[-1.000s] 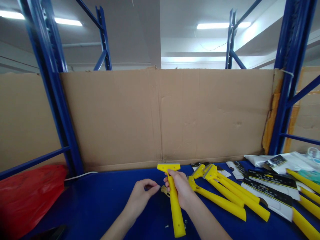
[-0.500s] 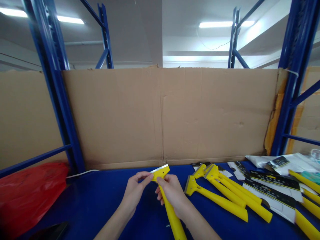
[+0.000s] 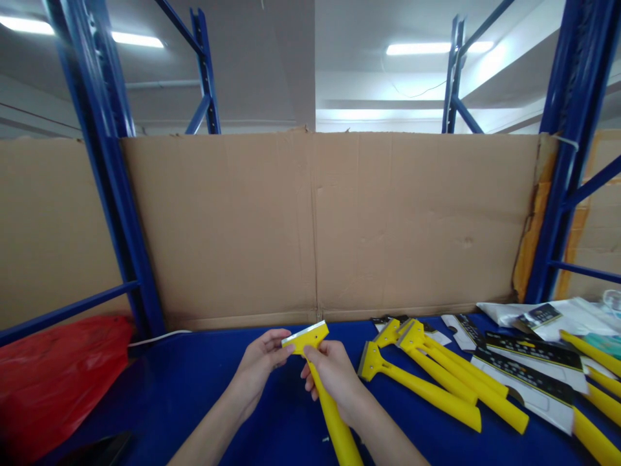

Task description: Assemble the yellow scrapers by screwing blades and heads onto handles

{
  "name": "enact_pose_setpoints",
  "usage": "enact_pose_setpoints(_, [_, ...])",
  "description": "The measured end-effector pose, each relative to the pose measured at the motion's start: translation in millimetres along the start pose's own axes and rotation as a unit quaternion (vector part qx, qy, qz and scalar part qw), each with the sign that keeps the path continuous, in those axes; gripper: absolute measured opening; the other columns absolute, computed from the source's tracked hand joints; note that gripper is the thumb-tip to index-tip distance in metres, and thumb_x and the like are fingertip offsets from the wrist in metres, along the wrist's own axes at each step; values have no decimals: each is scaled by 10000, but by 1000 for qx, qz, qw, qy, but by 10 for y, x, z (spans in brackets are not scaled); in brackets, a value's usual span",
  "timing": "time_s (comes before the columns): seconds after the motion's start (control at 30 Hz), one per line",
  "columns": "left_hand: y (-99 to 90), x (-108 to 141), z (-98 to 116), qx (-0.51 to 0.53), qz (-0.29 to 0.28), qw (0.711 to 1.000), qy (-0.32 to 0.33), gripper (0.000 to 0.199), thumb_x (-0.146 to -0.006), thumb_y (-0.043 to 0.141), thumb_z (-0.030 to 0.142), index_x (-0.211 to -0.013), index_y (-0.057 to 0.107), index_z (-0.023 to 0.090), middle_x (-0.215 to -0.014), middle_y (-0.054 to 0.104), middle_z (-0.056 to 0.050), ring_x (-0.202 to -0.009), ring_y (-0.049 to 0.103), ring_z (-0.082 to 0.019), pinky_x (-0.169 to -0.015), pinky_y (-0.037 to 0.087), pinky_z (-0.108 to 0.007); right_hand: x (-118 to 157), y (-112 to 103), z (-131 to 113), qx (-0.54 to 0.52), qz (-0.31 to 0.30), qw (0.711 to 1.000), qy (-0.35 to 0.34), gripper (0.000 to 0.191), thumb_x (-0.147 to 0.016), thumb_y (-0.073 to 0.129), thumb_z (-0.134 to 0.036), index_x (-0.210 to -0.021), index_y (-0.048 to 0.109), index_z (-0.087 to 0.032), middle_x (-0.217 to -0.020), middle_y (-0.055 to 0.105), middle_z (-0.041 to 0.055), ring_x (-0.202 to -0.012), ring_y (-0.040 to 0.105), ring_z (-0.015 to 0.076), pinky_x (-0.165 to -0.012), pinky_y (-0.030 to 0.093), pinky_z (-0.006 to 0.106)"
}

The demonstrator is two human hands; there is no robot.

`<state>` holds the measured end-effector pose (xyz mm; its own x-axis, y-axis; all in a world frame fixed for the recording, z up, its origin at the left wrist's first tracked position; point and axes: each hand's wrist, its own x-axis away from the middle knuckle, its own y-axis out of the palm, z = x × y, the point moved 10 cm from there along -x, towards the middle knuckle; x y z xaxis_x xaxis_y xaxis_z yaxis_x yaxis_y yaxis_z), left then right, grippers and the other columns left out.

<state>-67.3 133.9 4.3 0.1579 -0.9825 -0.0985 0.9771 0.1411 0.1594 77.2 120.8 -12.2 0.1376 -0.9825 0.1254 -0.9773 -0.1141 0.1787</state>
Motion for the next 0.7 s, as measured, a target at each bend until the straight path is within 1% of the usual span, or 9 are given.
enact_pose_setpoints(0.1, [20, -27, 27, -24, -14, 999, 35, 317, -480, 785, 282, -738, 650, 156, -699, 699, -31, -642, 638, -164, -601, 477, -258, 6, -9, 7, -9, 0, 1000, 12, 157, -859, 517, -184, -714, 563, -144, -456, 585, -22, -310, 474, 71, -278, 326, 143])
enact_pose_setpoints(0.17, [50, -18, 110, -63, -18, 993, 93, 251, -540, 759, 323, -707, 655, 167, -710, 701, -34, -644, 646, -176, -644, 507, -290, 10, -29, 11, -19, 3, 1000, 21, 163, -866, 498, -181, -727, 571, -139, -461, 583, -18, -324, 478, 68, -291, 339, 138])
enact_pose_setpoints(0.23, [95, 37, 233, -130, -16, 976, 174, 187, -640, 702, 351, -718, 681, 182, -762, 708, -47, -690, 657, -190, -685, 525, -309, 10, -51, 18, -31, 4, 999, 34, 172, -866, 492, -180, -729, 583, -131, -466, 583, -11, -339, 489, 67, -311, 366, 137])
enact_pose_setpoints(0.33, [192, 186, 392, -235, -15, 927, 293, 178, -793, 584, 317, -854, 718, 216, -922, 713, -63, -857, 667, -206, -780, 535, -319, 2, -71, 28, -49, -2, 997, 53, 192, -864, 499, -195, -724, 604, -118, -475, 591, 8, -341, 505, 77, -338, 420, 157])
enact_pose_setpoints(0.4, [236, 264, 421, -288, -14, 895, 341, 220, -848, 533, 277, -979, 705, 239, -1022, 704, -63, -949, 658, -205, -850, 528, -321, -4, -82, 27, -58, -4, 996, 61, 196, -862, 508, -211, -730, 615, -112, -480, 596, 17, -341, 516, 84, -353, 446, 167])
enact_pose_setpoints(0.47, [242, 310, 420, -343, 3, 862, 374, 254, -875, 506, 251, -1060, 681, 255, -1094, 688, -65, -989, 650, -204, -886, 521, -331, -7, -93, 16, -67, -5, 996, 64, 196, -858, 518, -221, -731, 618, -110, -477, 594, 21, -345, 522, 87, -363, 457, 168])
enact_pose_setpoints(0.53, [245, 355, 429, -399, 26, 820, 410, 257, -888, 492, 236, -1063, 678, 259, -1146, 664, -76, -995, 645, -210, -876, 526, -349, -7, -100, 0, -72, -7, 995, 64, 193, -855, 521, -222, -726, 613, -113, -471, 589, 20, -354, 524, 86, -374, 465, 164])
enact_pose_setpoints(0.6, [270, 417, 461, -445, 41, 771, 454, 248, -893, 483, 219, -1033, 684, 257, -1175, 642, -88, -1005, 634, -218, -853, 530, -367, -4, -103, -15, -76, -8, 995, 62, 188, -855, 517, -214, -725, 609, -115, -471, 588, 19, -360, 524, 84, -381, 468, 160])
enact_pose_setpoints(0.7, [340, 520, 523, -493, 43, 705, 508, 241, -891, 481, 177, -1018, 676, 238, -1160, 633, -102, -1017, 609, -231, -830, 523, -381, 7, -101, -19, -73, -10, 995, 65, 188, -858, 501, -200, -731, 609, -112, -468, 591, 19, -354, 522, 84, -373, 468, 160])
